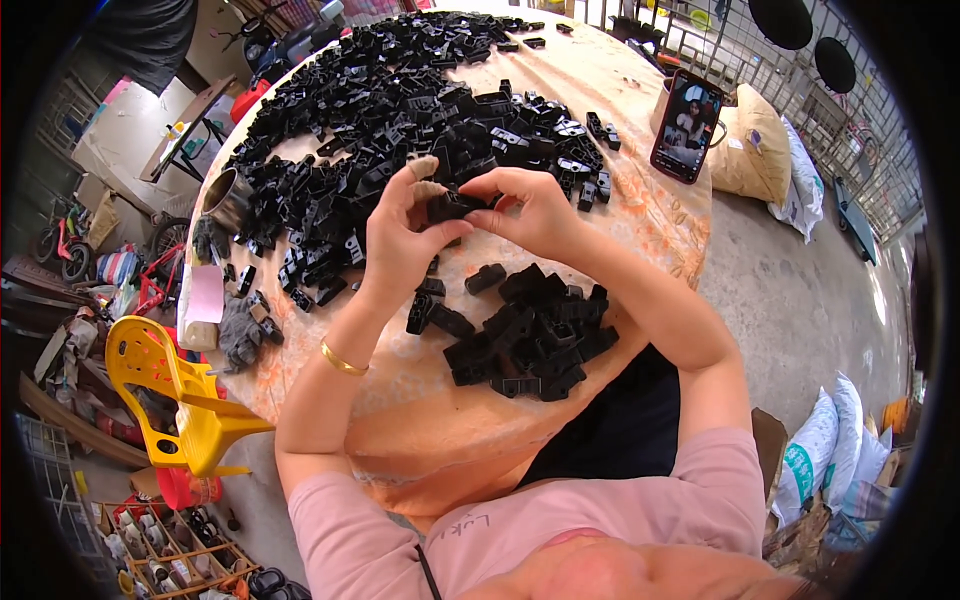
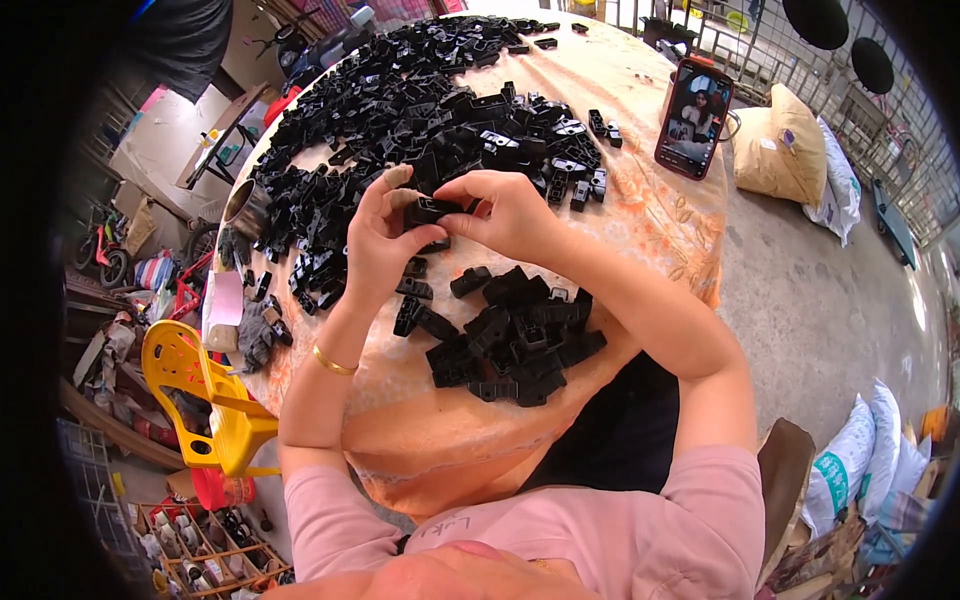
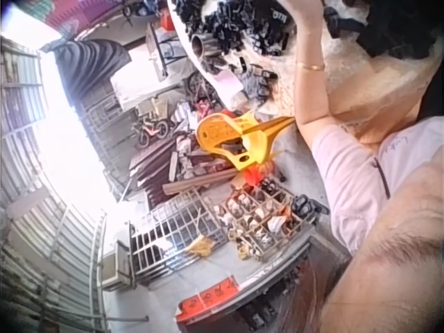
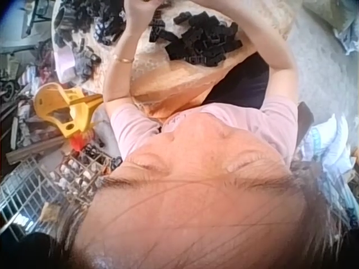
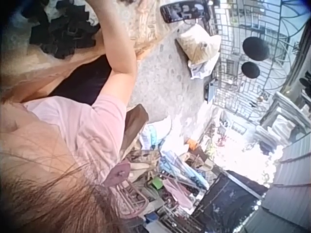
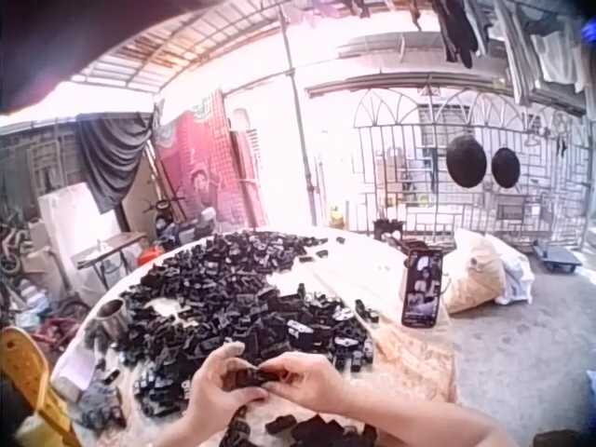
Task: The person assembles plastic components by hand, fitting pairs of plastic pieces together and placing the assembled parts into a pile on the table.
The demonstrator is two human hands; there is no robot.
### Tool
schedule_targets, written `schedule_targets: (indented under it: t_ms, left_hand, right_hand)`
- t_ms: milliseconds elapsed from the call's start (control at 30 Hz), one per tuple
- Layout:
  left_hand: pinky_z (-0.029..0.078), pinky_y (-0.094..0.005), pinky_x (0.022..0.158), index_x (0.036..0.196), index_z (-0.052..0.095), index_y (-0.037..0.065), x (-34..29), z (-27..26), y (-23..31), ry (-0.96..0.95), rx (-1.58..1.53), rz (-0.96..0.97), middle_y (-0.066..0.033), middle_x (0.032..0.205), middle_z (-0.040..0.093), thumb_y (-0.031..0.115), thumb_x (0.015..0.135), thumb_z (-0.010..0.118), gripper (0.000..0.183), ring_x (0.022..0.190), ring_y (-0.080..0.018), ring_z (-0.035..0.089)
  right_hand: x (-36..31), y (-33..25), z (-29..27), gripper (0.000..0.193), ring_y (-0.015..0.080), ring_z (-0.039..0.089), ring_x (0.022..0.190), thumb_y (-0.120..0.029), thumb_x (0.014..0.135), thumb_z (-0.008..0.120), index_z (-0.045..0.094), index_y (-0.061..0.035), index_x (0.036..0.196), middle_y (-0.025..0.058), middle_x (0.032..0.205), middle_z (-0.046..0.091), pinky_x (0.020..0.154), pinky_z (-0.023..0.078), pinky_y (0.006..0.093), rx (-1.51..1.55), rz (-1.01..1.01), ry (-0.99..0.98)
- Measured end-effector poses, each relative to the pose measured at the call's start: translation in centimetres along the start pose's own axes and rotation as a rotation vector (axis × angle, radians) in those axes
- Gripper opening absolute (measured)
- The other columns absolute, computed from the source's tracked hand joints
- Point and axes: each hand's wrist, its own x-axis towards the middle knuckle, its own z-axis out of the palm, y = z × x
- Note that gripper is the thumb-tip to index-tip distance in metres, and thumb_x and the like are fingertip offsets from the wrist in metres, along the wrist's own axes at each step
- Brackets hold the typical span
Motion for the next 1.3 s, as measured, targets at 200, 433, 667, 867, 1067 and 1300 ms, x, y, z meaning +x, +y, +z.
schedule_targets:
  t_ms: [200,433,667,867,1067,1300]
  left_hand:
    - [0.052,-0.0237,0.077,0.127,0.043,-0.002,-0.2,1.1,-0.5,0.095,-0.484,-0.197,-0.0061,0.105,0.059,0.0,0.078,0.067,0.054,0.088,-0.0101,0.057]
    - [0.049,-0.0216,0.075,0.121,0.047,-0.004,-0.6,1.9,0.3,0.085,-0.567,-0.261,-0.0072,0.105,0.059,0.006,0.087,0.057,0.036,0.089,-0.01,0.057]
    - [0.048,-0.0254,0.066,0.107,0.056,0.001,-1.8,2.2,2.5,-0.301,0.016,0.058,-0.0072,0.09,0.064,0.001,0.083,0.057,0.024,0.081,-0.0179,0.062]
    - [0.044,-0.0397,0.082,0.117,0.046,0.003,-4.2,3.7,4.8,-0.73,0.344,0.244,-0.0175,0.102,0.056,0.02,0.078,0.066,0.047,0.099,-0.0339,0.051]
    - [0.041,-0.037,0.085,0.097,0.057,0.001,-2.4,1.1,2.9,-0.477,0.709,0.046,-0.0143,0.093,0.054,0.018,0.073,0.069,0.032,0.096,-0.0307,0.05]
    - [0.047,-0.0288,0.063,0.09,0.058,-0.001,-1.6,1.2,1.1,-0.275,0.556,0.04,-0.0103,0.08,0.053,0.004,0.069,0.067,0.023,0.067,-0.0216,0.056]
  right_hand:
    - [-0.4,-0.8,0.6,0.027,0.0152,0.061,0.069,-0.01,0.068,0.075,0.065,-0.003,0.092,0.0075,0.081,0.063,0.06,0.049,0.0259,-0.045,0.058,0.092]
    - [-0.1,-1.0,0.6,0.032,0.017,0.059,0.078,-0.017,0.064,0.079,0.063,-0.0054,0.089,0.0053,0.085,0.059,0.061,0.049,0.0285,-0.247,-0.214,0.096]
    - [1.7,2.1,-3.4,0.029,0.0118,0.06,0.07,-0.016,0.081,0.066,0.06,-0.0015,0.105,0.008,0.086,0.066,0.063,0.049,0.0243,-0.112,0.089,0.319]
    - [1.9,4.1,-4.0,0.04,0.0284,0.053,0.101,-0.019,0.078,0.065,0.057,-0.0087,0.116,0.0085,0.113,0.059,0.088,0.044,0.0365,-0.662,-0.277,0.098]
    - [2.0,4.8,-1.9,0.032,0.0227,0.055,0.098,-0.021,0.075,0.067,0.06,-0.0092,0.105,0.0046,0.104,0.061,0.082,0.044,0.0362,-0.741,-0.291,-0.043]
    - [1.8,2.6,-2.7,0.026,0.022,0.061,0.082,-0.02,0.081,0.066,0.061,-0.0014,0.099,0.0087,0.096,0.061,0.067,0.05,0.0279,-0.269,-0.179,0.198]
